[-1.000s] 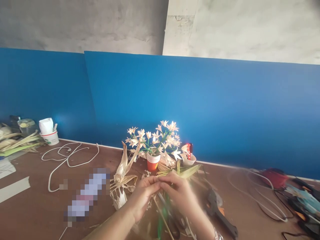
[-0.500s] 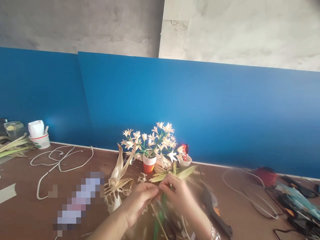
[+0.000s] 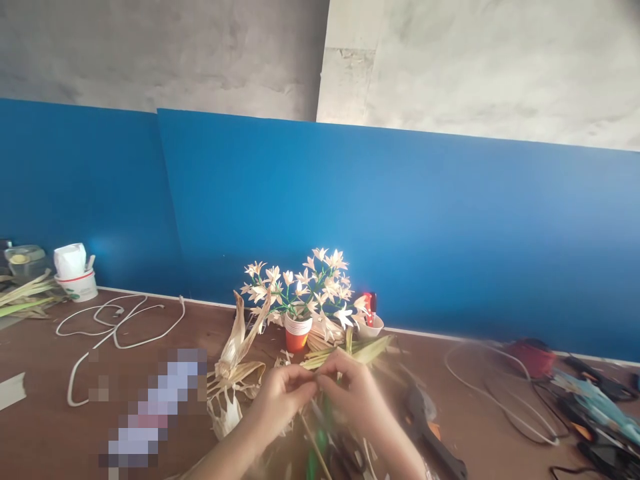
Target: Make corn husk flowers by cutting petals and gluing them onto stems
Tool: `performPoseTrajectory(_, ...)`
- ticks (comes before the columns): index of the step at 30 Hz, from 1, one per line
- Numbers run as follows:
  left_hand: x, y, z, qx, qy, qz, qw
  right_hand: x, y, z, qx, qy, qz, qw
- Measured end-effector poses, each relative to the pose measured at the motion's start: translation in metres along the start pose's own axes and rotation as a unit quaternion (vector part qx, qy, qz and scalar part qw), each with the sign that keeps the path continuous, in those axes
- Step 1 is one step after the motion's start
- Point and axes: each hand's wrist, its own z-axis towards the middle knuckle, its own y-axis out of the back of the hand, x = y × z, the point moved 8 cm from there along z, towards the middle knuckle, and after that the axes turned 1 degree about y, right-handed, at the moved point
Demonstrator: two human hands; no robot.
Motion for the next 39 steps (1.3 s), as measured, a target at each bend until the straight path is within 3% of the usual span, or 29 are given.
performPoseTrajectory(3,-0.008,0.007,-0.001,-0.032,-0.053,0.145,0.988,0.005,0.001,-0.002,0.0,0.01,-0.038,0.999)
performPoseTrajectory(7,-0.032,0.007,-0.01,-0.062,-0.173,0.329,0.926,0.009,0.001,-0.004,-0.005,0.035,-0.106,0.994)
performPoseTrajectory(10,-0.041,0.005,-0.016,-0.068,-0.186,0.395,0.897,0.012,0.0,-0.007,-0.025,0.063,-0.184,0.981)
performPoseTrajectory(12,-0.042,0.006,-0.017,-0.067,-0.163,0.373,0.911,0.016,-0.002,-0.009,-0.039,0.086,-0.233,0.968)
performPoseTrajectory(15,-0.034,0.008,-0.013,-0.046,-0.089,0.273,0.957,0.022,-0.006,-0.011,-0.048,0.111,-0.271,0.955)
performPoseTrajectory(19,-0.02,0.008,-0.008,-0.012,-0.009,0.155,0.988,0.019,-0.004,-0.008,-0.04,0.081,-0.244,0.966)
performPoseTrajectory(23,-0.022,0.013,-0.006,-0.012,-0.014,0.103,0.994,-0.008,-0.005,-0.002,0.045,-0.022,-0.103,0.993)
performPoseTrajectory(27,-0.017,0.011,-0.005,0.018,0.017,-0.001,1.0,-0.018,0.0,0.001,0.037,-0.039,0.013,0.998)
performPoseTrajectory(32,-0.013,0.009,-0.005,0.021,0.035,-0.039,0.998,0.007,0.0,-0.002,0.002,0.034,-0.065,0.997)
performPoseTrajectory(39,0.001,-0.002,-0.005,0.052,0.067,-0.158,0.984,0.015,-0.007,-0.007,0.018,0.026,-0.045,0.998)
